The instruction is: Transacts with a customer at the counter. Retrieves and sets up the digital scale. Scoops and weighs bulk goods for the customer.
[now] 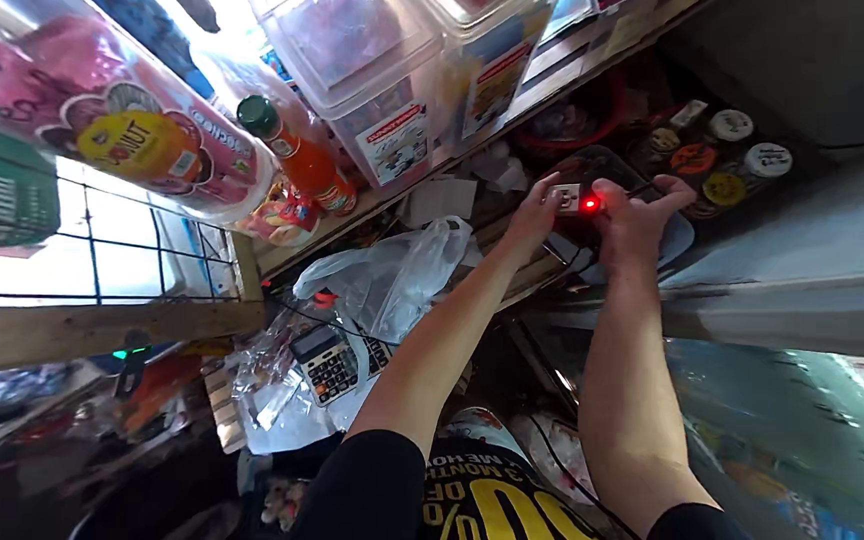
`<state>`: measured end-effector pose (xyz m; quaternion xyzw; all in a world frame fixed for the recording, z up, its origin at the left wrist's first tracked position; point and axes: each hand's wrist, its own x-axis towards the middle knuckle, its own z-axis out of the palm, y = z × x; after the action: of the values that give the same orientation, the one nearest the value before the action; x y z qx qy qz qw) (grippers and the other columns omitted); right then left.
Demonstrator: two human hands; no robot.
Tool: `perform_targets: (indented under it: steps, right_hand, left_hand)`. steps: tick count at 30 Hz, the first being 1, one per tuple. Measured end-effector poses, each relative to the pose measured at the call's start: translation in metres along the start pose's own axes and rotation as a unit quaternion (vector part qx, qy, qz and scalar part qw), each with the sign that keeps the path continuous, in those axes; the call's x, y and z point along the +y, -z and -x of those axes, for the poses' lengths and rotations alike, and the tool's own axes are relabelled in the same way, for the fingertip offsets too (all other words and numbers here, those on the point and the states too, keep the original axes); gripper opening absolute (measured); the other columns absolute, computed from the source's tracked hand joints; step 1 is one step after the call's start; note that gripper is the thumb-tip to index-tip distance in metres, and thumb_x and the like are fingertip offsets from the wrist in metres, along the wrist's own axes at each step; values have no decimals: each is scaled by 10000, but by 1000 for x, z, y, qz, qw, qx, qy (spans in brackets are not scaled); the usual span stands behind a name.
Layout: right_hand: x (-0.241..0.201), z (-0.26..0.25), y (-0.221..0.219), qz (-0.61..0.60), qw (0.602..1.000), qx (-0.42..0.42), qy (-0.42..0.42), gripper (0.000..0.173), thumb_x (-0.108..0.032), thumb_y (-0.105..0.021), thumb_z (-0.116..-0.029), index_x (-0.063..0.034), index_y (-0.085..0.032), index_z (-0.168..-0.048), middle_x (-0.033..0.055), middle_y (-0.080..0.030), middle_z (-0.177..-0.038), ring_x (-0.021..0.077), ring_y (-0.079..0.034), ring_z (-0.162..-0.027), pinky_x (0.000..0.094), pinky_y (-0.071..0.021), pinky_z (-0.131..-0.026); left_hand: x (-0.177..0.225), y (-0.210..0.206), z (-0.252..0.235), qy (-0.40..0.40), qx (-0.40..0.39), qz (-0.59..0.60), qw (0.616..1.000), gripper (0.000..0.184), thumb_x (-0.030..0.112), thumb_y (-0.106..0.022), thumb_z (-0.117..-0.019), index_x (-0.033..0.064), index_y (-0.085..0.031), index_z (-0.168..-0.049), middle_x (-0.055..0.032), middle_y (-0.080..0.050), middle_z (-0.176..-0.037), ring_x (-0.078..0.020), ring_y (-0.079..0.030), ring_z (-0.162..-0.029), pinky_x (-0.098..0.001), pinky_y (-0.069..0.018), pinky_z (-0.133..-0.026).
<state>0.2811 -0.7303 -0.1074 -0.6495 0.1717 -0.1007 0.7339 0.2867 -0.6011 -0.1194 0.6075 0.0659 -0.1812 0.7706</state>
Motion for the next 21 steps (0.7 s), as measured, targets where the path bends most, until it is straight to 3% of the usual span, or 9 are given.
perform_targets:
  steps: [2,5,8,11,13,15,17,18,21]
  right_hand:
    - [2,-5,-6,-15,999,34,-23,917,-204,-831,-802,-109,-186,-1447,78,-588,-1067,133,-664,-829,330,-590,-737]
    - [4,-18,-2,-24,994,106,-21,941,-171,-842,-798,-97,-191,-1474,109,-559,-1127,161,-653,-869,342,-588,-727]
    - [14,-37,8,0,985,170,1,1014,-169,-890,-746,-58,-198,-1479,177,-538,-1259,235,-635,-1042,396,-591,-831]
    - [24,-46,11,45,980,183,-65,1063,-246,-907,-733,-63,-195,-1501,204,-544,-1309,273,-628,-1112,419,-585,-867]
    - [25,-44,9,82,974,195,-81,1090,-298,-891,-732,-50,-186,-1526,217,-529,-1344,288,-612,-1142,433,-575,-882]
    - [24,-39,10,109,971,198,-81,1090,-331,-868,-747,-37,-181,-1541,211,-507,-1395,281,-566,-1223,427,-530,-964]
    - [25,-36,13,104,971,195,-94,1057,-396,-863,-763,-36,-229,-1528,179,-560,-1325,253,-605,-1162,413,-553,-924]
    - [26,-35,13,100,971,191,-103,1032,-447,-846,-783,-41,-246,-1519,160,-581,-1273,235,-624,-1096,406,-564,-869]
    - [24,-28,13,52,974,191,-113,1006,-436,-832,-825,-53,-233,-1537,171,-530,-1359,252,-583,-1200,442,-554,-944]
  left_hand:
    - [8,6,7,0,16,-22,1000,501,247,-332,-1136,76,-275,-1604,-237,-466,-1516,-323,-580,-1276,-473,-508,-1027]
    - [23,18,27,-21,57,-112,992,478,244,-362,-1130,9,-372,-1546,-257,-559,-1424,-334,-603,-1263,-500,-497,-1052]
    - [25,32,67,-70,62,-174,980,390,201,-382,-1118,-14,-537,-1404,-218,-612,-1344,-291,-623,-1213,-468,-514,-1034]
    - [11,45,120,-72,46,-240,967,332,184,-416,-1110,12,-586,-1337,-202,-623,-1274,-290,-652,-1092,-469,-544,-944]
    - [-4,55,144,-69,50,-260,962,293,149,-451,-1093,5,-625,-1279,-185,-641,-1213,-251,-671,-1012,-421,-566,-905]
    - [-11,64,165,-97,84,-276,952,250,94,-501,-1057,-5,-675,-1206,-170,-655,-1129,-220,-666,-957,-371,-566,-870]
    - [-11,77,180,-159,156,-333,916,211,63,-547,-1021,27,-716,-1143,-137,-658,-1082,-218,-653,-969,-368,-566,-861]
    - [-8,87,184,-186,194,-377,887,212,63,-563,-1007,46,-725,-1143,-135,-669,-1125,-254,-639,-1052,-408,-549,-919]
    - [6,128,183,-200,284,-479,806,266,90,-556,-1008,55,-696,-1231,-161,-638,-1285,-349,-564,-1243,-513,-476,-1035]
